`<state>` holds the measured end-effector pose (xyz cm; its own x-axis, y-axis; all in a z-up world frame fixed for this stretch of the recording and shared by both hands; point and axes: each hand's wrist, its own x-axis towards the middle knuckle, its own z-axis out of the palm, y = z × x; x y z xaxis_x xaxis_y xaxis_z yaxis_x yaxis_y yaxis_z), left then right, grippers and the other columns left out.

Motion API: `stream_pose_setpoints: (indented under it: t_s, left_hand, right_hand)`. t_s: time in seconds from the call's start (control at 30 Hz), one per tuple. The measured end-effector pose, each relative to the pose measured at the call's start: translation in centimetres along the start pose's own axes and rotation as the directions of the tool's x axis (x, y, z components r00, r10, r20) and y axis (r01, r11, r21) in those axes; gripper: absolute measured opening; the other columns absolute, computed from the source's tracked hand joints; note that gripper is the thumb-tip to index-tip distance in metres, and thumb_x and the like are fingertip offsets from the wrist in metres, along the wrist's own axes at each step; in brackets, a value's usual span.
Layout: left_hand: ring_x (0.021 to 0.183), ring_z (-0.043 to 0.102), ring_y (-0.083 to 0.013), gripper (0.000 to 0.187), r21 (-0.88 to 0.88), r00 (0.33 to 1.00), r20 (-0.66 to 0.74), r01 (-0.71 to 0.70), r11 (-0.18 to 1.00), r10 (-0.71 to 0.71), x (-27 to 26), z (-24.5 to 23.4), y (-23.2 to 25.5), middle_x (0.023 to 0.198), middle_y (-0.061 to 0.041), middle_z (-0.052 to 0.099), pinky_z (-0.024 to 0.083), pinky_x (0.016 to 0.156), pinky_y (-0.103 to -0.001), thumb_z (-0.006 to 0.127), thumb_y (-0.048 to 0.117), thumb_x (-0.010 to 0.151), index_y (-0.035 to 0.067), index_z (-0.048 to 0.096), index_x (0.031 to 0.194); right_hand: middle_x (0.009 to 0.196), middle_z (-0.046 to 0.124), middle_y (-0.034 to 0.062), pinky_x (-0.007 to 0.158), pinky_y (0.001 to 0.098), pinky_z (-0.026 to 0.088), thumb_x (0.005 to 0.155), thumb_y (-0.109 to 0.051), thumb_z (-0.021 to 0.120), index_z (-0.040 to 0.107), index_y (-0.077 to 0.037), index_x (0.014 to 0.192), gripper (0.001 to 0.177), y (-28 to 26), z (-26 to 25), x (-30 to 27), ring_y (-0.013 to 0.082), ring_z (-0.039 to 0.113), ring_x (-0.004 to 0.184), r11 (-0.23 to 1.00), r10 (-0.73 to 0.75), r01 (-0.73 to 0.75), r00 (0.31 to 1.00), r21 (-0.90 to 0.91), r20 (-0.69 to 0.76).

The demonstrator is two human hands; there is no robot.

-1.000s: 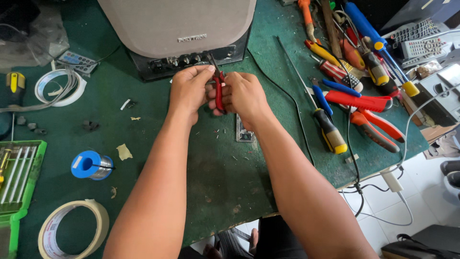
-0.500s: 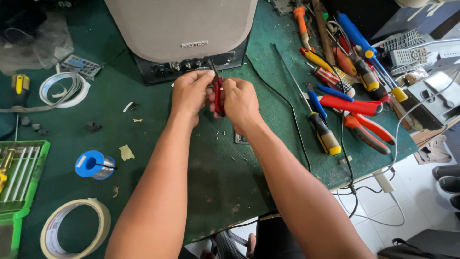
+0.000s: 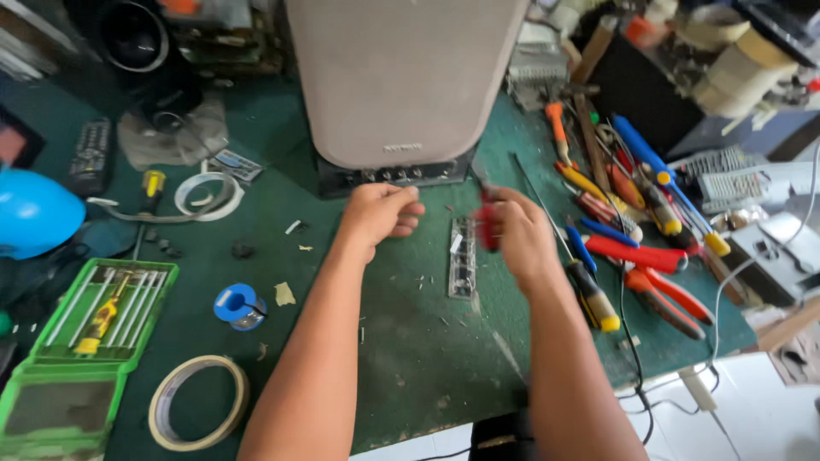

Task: The person uses pliers to strip and manipulate wires connected to a speaker's terminal block. They then apply electrical tape to the wires and use a utility knife to trim the tape.

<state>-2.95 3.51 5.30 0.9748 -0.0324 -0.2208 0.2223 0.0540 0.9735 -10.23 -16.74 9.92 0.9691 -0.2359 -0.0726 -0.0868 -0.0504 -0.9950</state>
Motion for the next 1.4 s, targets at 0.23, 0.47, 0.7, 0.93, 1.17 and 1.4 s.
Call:
stream_pose_setpoints:
  t_s: [0.23, 0.47, 0.7, 0.93, 1.17, 1.4]
  left_hand:
    - [0.052, 0.072, -0.015, 0.024, 0.063, 0.976, -0.183, -0.109, 0.992, 0.119, -0.2, -3.4, 0.9, 0.072, -0.012, 0.077, 0.063, 0.05, -0.025, 0.076, 0.028, 0.088, 0.004, 0.08, 0.087]
    - [0.108, 0.077, -0.0368, 0.039, 0.741, 0.978, 0.096, -0.194, 0.643, 0.185, -7.8, 3.8, 1.6, 0.109, -0.012, 0.08, 0.065, 0.092, -0.05, 0.068, 0.042, 0.088, 0.01, 0.081, 0.107]
    - [0.125, 0.068, -0.0415, 0.046, 0.873, 0.957, 0.241, -0.287, 0.394, 0.162, -5.5, 7.5, -2.4, 0.135, -0.02, 0.063, 0.061, 0.1, -0.055, 0.075, 0.023, 0.09, 0.001, 0.068, 0.13]
    - [0.136, 0.06, -0.0423, 0.053, 0.859, 0.975, 0.162, -0.214, 0.465, 0.15, -5.1, 5.5, -2.1, 0.136, -0.021, 0.063, 0.054, 0.11, -0.059, 0.073, 0.035, 0.092, 0.002, 0.065, 0.133]
    - [0.133, 0.062, -0.0374, 0.052, 0.88, 0.967, 0.178, -0.24, 0.409, 0.185, -3.4, 2.2, -2.8, 0.129, -0.008, 0.072, 0.051, 0.109, -0.058, 0.081, 0.046, 0.077, 0.02, 0.076, 0.122]
    - [0.124, 0.071, -0.0468, 0.035, 0.473, 0.867, 0.306, -0.498, 0.727, 0.394, -5.0, -0.2, 0.6, 0.116, -0.031, 0.078, 0.055, 0.108, -0.054, 0.083, 0.013, 0.082, 0.001, 0.078, 0.115]
  right_hand:
    - [0.127, 0.075, 0.0232, 0.112, 0.0553, 0.052, 0.104, -0.043, 0.064, 0.065, -0.016, 0.151, 0.054, 7.7, -5.1, 9.3, 0.0432, 0.067, 0.128, 0.555, -0.237, 0.066, 0.968, -0.83, -0.082]
    - [0.126, 0.068, 0.018, 0.104, 0.0544, 0.054, 0.098, -0.054, 0.079, 0.07, -0.016, 0.139, 0.057, 10.6, -4.8, 10.4, 0.0427, 0.066, 0.122, 0.478, -0.567, 0.183, 0.811, -0.859, -0.143]
    - [0.093, 0.082, 0.0005, 0.085, 0.051, 0.06, 0.093, -0.046, 0.078, 0.08, -0.027, 0.112, 0.028, 10.5, -4.7, 8.3, 0.0305, 0.078, 0.095, 0.483, -0.473, 0.341, 0.877, -0.806, 0.087]
    - [0.134, 0.073, 0.0125, 0.11, 0.0449, 0.055, 0.089, -0.053, 0.078, 0.07, -0.026, 0.145, 0.063, 9.1, -2.9, 6.4, 0.0327, 0.069, 0.13, 0.351, -0.379, 0.344, 0.903, -0.871, 0.203]
    - [0.13, 0.075, 0.0125, 0.109, 0.0465, 0.048, 0.086, -0.035, 0.079, 0.074, -0.019, 0.131, 0.048, 9.7, -2.0, 5.6, 0.0345, 0.065, 0.133, 0.308, -0.453, 0.658, 0.737, -0.688, 0.502]
    - [0.1, 0.08, 0.0011, 0.086, 0.0402, 0.059, 0.088, -0.026, 0.09, 0.071, -0.025, 0.114, 0.032, 8.8, -1.1, 5.3, 0.0225, 0.078, 0.098, 0.737, -0.506, 0.53, 0.844, -0.42, 0.176]
